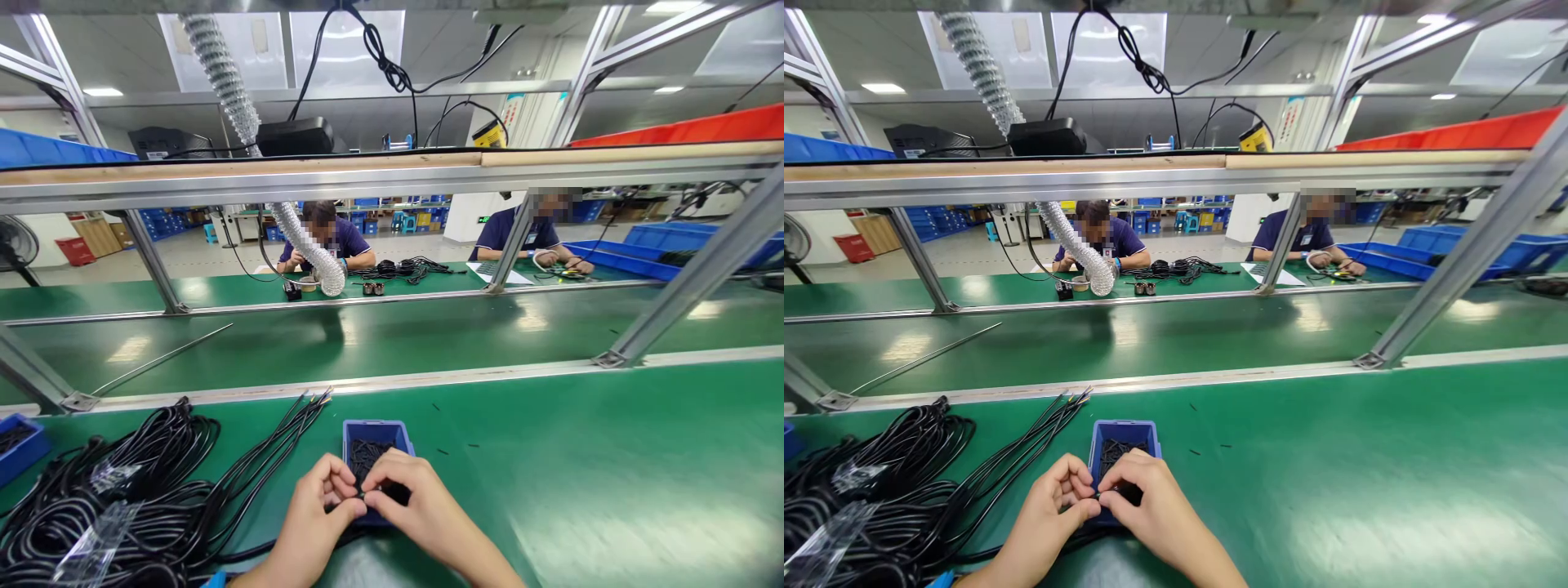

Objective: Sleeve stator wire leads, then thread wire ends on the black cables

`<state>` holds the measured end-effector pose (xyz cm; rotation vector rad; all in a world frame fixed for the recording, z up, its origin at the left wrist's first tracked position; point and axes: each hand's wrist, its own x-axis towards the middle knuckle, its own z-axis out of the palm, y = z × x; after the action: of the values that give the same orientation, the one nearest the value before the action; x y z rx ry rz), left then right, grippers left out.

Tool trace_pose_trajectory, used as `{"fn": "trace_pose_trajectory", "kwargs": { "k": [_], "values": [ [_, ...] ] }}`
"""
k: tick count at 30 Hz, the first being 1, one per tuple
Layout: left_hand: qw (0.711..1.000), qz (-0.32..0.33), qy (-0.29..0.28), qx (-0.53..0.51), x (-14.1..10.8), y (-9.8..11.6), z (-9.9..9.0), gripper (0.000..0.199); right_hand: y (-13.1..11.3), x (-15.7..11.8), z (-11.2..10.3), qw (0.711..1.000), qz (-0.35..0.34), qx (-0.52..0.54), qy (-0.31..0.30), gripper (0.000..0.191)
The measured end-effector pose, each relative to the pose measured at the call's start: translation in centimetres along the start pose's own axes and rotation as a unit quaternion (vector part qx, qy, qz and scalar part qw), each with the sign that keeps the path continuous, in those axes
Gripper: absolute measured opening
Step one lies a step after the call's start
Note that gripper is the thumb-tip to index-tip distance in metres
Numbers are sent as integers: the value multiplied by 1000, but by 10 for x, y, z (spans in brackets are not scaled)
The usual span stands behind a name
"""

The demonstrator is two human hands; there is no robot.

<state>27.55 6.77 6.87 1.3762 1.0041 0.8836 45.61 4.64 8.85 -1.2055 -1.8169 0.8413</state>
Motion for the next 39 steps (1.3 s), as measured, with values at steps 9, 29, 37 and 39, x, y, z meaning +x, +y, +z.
{"fn": "trace_pose_trajectory", "kwargs": {
  "k": [9,29,37,39],
  "values": [
    [918,102,-80,374,-9,37,-29,31,0,-15,-16,986,7,12,-164,14],
    [751,13,150,643,58,-4,-42,22,20,20,14,901,47,-430,-44,15],
    [929,53,-43,365,37,29,-26,11,26,25,24,902,51,-426,-40,21],
    [963,54,-121,233,32,38,-17,17,26,23,19,907,56,-417,-33,20]
  ]
}}
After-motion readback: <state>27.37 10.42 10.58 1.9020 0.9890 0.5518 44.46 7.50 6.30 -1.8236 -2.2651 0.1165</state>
